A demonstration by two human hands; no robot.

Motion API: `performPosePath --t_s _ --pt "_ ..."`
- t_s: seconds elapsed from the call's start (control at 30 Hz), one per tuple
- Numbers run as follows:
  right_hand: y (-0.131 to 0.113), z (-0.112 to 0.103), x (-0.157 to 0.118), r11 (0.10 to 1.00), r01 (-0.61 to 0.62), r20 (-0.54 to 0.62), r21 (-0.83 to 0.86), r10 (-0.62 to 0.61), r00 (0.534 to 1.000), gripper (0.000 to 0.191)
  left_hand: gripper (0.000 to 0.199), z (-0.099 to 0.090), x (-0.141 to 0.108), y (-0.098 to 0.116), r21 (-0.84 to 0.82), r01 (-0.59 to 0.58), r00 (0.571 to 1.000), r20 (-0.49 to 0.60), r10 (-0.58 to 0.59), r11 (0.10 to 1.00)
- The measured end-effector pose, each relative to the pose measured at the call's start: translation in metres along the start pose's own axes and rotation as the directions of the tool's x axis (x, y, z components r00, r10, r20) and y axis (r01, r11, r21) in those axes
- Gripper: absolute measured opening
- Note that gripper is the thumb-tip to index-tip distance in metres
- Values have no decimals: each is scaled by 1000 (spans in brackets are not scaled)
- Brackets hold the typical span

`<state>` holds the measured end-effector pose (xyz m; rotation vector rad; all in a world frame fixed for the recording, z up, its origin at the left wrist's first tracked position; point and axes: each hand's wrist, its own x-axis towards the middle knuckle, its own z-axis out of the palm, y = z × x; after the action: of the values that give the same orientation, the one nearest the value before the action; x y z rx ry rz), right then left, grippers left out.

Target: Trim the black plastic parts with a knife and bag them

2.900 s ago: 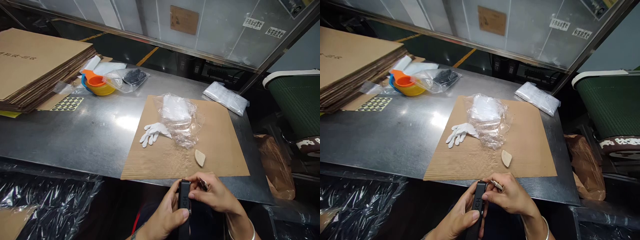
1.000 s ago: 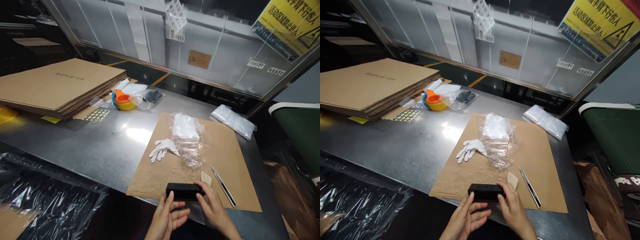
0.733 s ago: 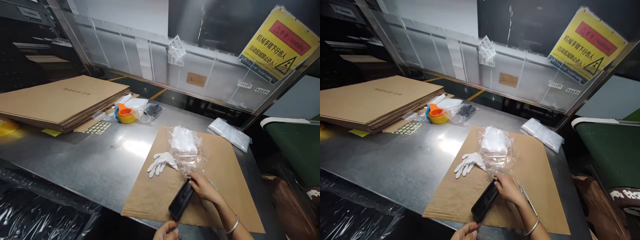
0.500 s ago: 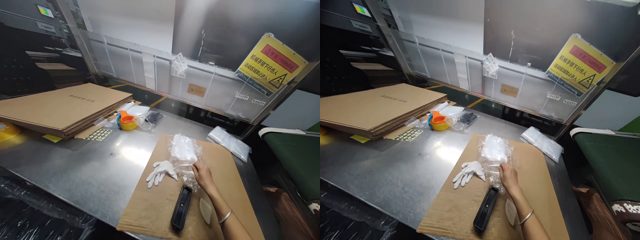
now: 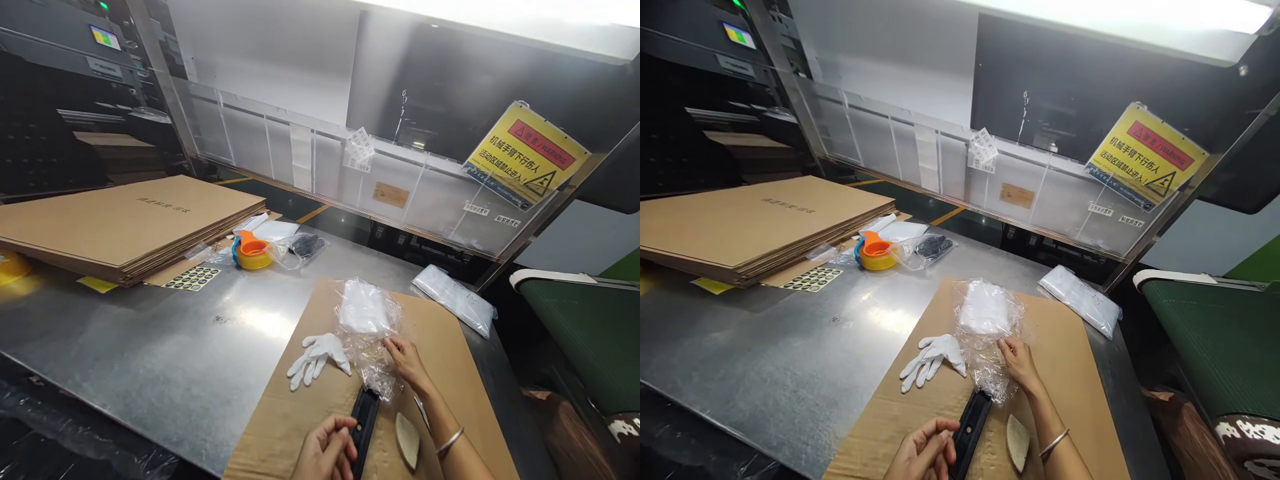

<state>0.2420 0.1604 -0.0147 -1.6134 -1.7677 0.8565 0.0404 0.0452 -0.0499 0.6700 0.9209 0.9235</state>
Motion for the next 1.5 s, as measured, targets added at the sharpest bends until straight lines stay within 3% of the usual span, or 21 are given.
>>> performPosePath --t_s 0.1,0.17,0.23,0.33,0.43,0.57,0.77,0.9,1.0,1.17,1.27,1.33,1.37,1.43,1.47,1.5 --pt "-18 -6 -19 983 22 45 184 -31 998 35 48 16 6 27 35 -143 986 -85 145 989" --pt "-36 -7 -36 955 9 131 296 -50 990 42 50 25 8 49 127 -327 926 -153 344 937" --pt "-53 -6 -52 925 -24 231 380 -69 970 45 50 31 11 70 220 -447 881 -57 469 867" --pt "-70 -7 -71 889 -74 322 451 -85 943 44 33 30 16 89 302 -455 890 202 410 838" --pt "-74 -9 -81 873 -99 329 477 -73 942 43 24 25 19 95 366 -440 894 262 363 820" --pt "-69 -8 -86 884 -102 323 457 -59 945 40 24 22 15 90 396 -446 895 216 391 803" --pt "-71 3 -99 947 -27 143 319 -20 990 29 19 21 -2 71 402 -403 887 -50 460 822" --pt "-81 17 -113 982 42 41 182 -50 998 17 32 27 -12 54 333 -312 949 78 304 890" --pt "-81 27 -120 989 69 19 132 -72 997 18 38 28 -12 41 281 -250 967 124 223 927" --pt "-67 31 -120 992 61 -56 110 -55 997 21 35 15 -4 22 327 -260 962 10 271 909" --pt "-65 32 -119 996 80 -151 49 -72 986 21 24 8 -5 17 428 -305 915 -114 386 851" --pt "-68 35 -118 991 131 -149 -12 -132 980 19 16 6 -8 18 562 -380 834 -135 535 735" --pt "-70 37 -119 985 169 -124 -41 -173 977 17 19 6 -10 19 666 -436 767 -76 637 605" --pt "-72 42 -119 966 241 -62 -93 -247 967 17 23 5 -12 23 816 -514 627 147 765 264" --pt "-72 44 -120 958 261 -44 -117 -268 962 18 23 4 -11 25 843 -524 578 252 776 117" --pt "-71 47 -121 954 264 -44 -143 -273 961 19 24 1 -9 27 853 -520 556 313 770 29"
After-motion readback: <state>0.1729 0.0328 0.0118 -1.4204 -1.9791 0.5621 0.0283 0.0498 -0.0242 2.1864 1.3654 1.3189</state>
